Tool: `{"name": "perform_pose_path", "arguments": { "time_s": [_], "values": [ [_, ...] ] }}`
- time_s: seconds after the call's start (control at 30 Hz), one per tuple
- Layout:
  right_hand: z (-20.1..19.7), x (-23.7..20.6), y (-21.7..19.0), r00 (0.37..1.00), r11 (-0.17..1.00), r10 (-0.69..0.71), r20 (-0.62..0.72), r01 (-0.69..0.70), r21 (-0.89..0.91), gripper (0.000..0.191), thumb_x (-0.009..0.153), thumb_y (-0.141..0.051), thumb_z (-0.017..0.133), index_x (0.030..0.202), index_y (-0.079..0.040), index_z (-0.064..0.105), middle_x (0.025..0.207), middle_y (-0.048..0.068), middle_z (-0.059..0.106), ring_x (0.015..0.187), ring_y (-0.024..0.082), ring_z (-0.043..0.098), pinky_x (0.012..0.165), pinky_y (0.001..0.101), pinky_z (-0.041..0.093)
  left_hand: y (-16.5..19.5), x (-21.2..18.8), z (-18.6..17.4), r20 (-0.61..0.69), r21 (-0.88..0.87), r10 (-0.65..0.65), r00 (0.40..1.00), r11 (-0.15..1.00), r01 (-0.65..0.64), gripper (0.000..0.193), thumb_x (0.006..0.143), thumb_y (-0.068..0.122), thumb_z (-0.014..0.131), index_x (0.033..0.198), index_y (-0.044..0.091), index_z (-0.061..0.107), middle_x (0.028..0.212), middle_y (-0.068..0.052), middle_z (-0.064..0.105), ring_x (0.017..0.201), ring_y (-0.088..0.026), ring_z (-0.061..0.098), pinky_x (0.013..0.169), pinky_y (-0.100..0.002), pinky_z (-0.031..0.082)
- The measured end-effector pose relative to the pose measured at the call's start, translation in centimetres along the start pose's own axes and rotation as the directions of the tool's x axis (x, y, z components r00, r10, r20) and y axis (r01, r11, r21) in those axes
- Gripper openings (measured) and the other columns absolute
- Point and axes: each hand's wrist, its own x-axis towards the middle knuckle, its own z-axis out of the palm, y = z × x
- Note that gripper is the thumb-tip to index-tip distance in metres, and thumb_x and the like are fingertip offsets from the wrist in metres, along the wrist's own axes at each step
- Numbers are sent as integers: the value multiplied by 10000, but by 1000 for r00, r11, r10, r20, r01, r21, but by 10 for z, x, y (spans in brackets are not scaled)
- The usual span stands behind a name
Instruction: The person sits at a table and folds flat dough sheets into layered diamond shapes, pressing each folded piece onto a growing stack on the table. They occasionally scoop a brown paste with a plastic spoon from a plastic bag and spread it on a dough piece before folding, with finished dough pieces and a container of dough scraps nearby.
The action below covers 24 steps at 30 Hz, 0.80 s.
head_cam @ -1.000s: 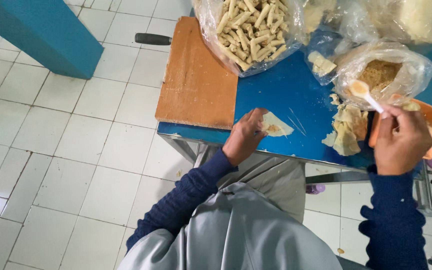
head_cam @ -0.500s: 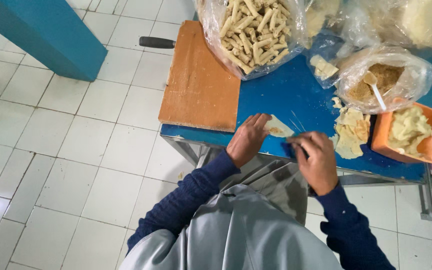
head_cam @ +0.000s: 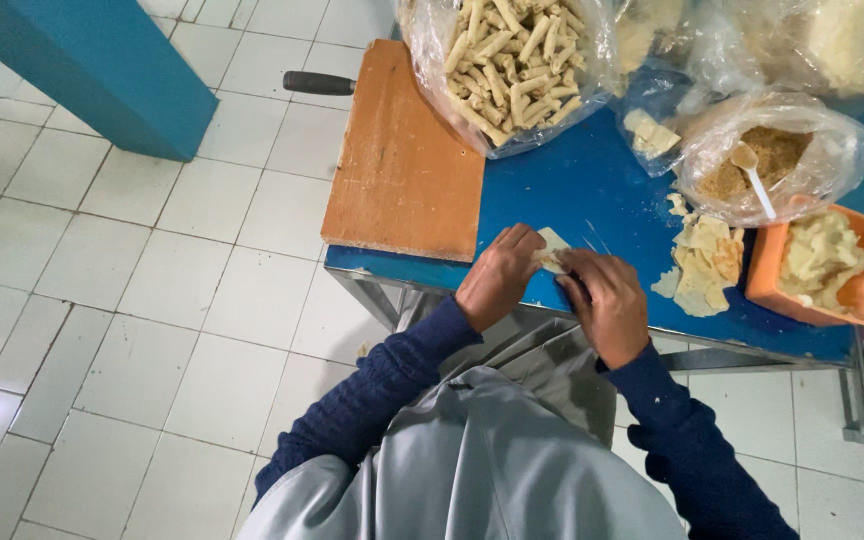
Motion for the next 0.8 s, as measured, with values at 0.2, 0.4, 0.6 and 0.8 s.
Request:
{"name": "perform_pose_path", "arguments": {
  "time_s": [0.2,0.4,0.6,0.8],
  "values": [
    [4,4,12,997,997,-69,45,70,-20,208,943,-55,701,1146,-80,738,1121,64,735,1053,283,677,928,403,509,1,0,0,29,17,30,999,999,-30,166,888,4,655,1047,8,607,1076,-148,583,1028,-381,561,906,-457,478],
    [9,26,30,992,997,26,123,-35,73,113,924,-73,733,1036,-70,748,995,96,682,960,331,625,832,419,496,-3,5,2,20,62,-3,1000,998,2,55,934,29,636,989,37,632,1011,-141,575,960,-362,551,858,-447,482],
    [11,32,27,986,976,102,135,-125,176,131,904,-81,723,1033,-56,725,1002,97,680,956,318,632,808,416,516,-12,16,13,-70,101,-18,997,995,25,64,915,4,607,973,29,596,976,-133,586,951,-378,562,837,-472,478],
    [3,28,20,988,990,-98,115,86,109,119,933,-81,710,1047,-80,743,1019,95,688,976,318,630,854,420,522,-7,8,7,2,88,41,999,995,-41,109,871,22,628,970,34,585,1003,-162,536,968,-399,540,837,-480,463]
  ]
}}
